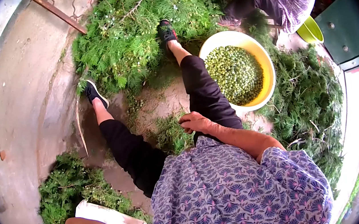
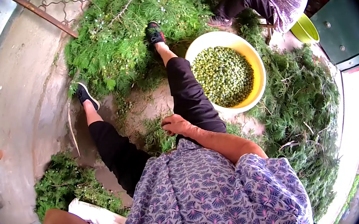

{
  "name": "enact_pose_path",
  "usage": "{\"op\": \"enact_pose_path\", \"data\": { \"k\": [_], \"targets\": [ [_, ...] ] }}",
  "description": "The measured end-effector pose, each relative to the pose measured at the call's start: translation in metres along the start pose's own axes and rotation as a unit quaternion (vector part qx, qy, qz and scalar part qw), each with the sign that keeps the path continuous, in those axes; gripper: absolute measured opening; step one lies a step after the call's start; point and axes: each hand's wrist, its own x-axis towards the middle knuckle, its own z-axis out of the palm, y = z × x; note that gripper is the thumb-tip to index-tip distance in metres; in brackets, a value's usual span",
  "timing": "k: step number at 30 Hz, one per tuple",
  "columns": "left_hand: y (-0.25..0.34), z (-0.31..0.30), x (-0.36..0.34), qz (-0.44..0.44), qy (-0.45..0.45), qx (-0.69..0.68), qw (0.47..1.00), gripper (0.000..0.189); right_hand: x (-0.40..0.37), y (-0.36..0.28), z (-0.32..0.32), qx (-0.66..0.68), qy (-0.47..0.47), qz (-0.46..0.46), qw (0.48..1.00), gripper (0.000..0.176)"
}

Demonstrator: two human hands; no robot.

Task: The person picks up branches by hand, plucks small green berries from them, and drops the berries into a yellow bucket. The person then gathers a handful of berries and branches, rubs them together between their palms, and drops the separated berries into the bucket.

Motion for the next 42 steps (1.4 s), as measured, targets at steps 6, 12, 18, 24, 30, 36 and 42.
{"op": "enact_pose_path", "data": {
  "k": [6, 12, 18, 24, 30, 36, 42],
  "targets": [
    [-0.005, 0.003, -0.005, -0.022, 0.0, 0.015, 1.0, 0.016, -0.002, -0.002, -0.001, 0.002, 0.008, 0.006, 1.0, 0.027],
    [-0.01, 0.006, -0.005, -0.032, -0.005, 0.022, 0.999, 0.016, 0.002, 0.003, 0.0, -0.003, 0.011, -0.008, 1.0, 0.029],
    [-0.017, 0.013, -0.005, -0.041, -0.008, 0.003, 0.999, 0.016, 0.001, 0.006, 0.002, -0.011, 0.041, -0.019, 0.999, 0.023],
    [-0.019, 0.016, -0.004, -0.042, -0.013, 0.0, 0.999, 0.017, 0.002, 0.003, 0.001, -0.016, 0.033, -0.007, 0.999, 0.024],
    [-0.021, 0.019, -0.002, -0.044, -0.022, 0.0, 0.999, 0.017, -0.001, -0.001, 0.001, -0.035, 0.023, 0.0, 0.999, 0.027],
    [-0.023, 0.022, -0.002, -0.045, -0.023, -0.008, 0.999, 0.018, 0.001, 0.005, 0.001, -0.032, 0.028, -0.011, 0.999, 0.026],
    [-0.022, 0.023, 0.0, -0.039, -0.025, -0.007, 0.999, 0.018, -0.002, 0.002, 0.002, -0.034, 0.028, -0.021, 0.999, 0.027]
  ]
}}
